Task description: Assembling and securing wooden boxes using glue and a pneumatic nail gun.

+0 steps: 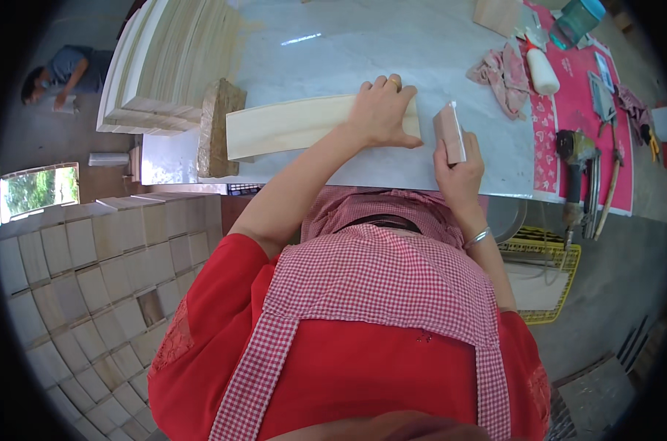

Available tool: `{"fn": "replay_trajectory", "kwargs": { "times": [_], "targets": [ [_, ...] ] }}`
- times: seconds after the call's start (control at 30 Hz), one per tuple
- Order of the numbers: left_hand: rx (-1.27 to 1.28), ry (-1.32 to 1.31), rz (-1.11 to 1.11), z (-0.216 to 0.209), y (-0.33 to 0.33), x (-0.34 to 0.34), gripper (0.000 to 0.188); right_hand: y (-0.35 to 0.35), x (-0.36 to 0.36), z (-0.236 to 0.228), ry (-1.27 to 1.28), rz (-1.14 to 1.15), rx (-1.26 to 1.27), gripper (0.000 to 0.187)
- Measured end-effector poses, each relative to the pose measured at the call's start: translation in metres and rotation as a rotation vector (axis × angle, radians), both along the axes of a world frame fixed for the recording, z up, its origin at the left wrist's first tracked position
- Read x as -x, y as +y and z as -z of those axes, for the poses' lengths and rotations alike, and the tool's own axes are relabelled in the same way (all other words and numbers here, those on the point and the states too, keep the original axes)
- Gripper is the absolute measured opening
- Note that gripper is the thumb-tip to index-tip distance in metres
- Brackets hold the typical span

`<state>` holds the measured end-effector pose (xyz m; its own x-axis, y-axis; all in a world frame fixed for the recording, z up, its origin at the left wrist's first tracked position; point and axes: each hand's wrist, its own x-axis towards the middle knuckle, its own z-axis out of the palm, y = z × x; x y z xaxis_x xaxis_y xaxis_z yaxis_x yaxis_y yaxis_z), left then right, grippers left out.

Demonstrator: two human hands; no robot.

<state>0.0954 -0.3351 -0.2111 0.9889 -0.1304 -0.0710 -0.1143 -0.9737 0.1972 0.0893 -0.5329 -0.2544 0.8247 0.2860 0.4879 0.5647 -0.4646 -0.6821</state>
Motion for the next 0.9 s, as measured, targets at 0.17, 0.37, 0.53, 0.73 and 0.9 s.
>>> {"fn": "replay_trajectory", "kwargs": {
  "times": [0.17,0.37,0.53,0.73,0.9],
  "targets": [
    [0.24,-0.123,0.056,-0.038,0.009,0.018,0.088,0.016,-0.002,0.0,0.086,-0.027,0.024,0.055],
    [0.401,-0.179,0.111,-0.071,0.009,0.021,0.083,0.035,-0.002,0.001,0.107,-0.045,0.075,0.067],
    [0.403,-0.194,0.144,-0.071,0.003,0.012,0.083,0.036,-0.002,0.002,0.092,-0.057,0.066,0.07],
    [0.394,-0.172,0.118,-0.068,-0.001,0.009,0.083,0.038,-0.002,0.003,0.1,-0.042,0.081,0.069],
    [0.388,-0.149,0.096,-0.067,-0.002,0.008,0.083,0.037,-0.002,0.002,0.095,-0.04,0.087,0.069]
  ]
}}
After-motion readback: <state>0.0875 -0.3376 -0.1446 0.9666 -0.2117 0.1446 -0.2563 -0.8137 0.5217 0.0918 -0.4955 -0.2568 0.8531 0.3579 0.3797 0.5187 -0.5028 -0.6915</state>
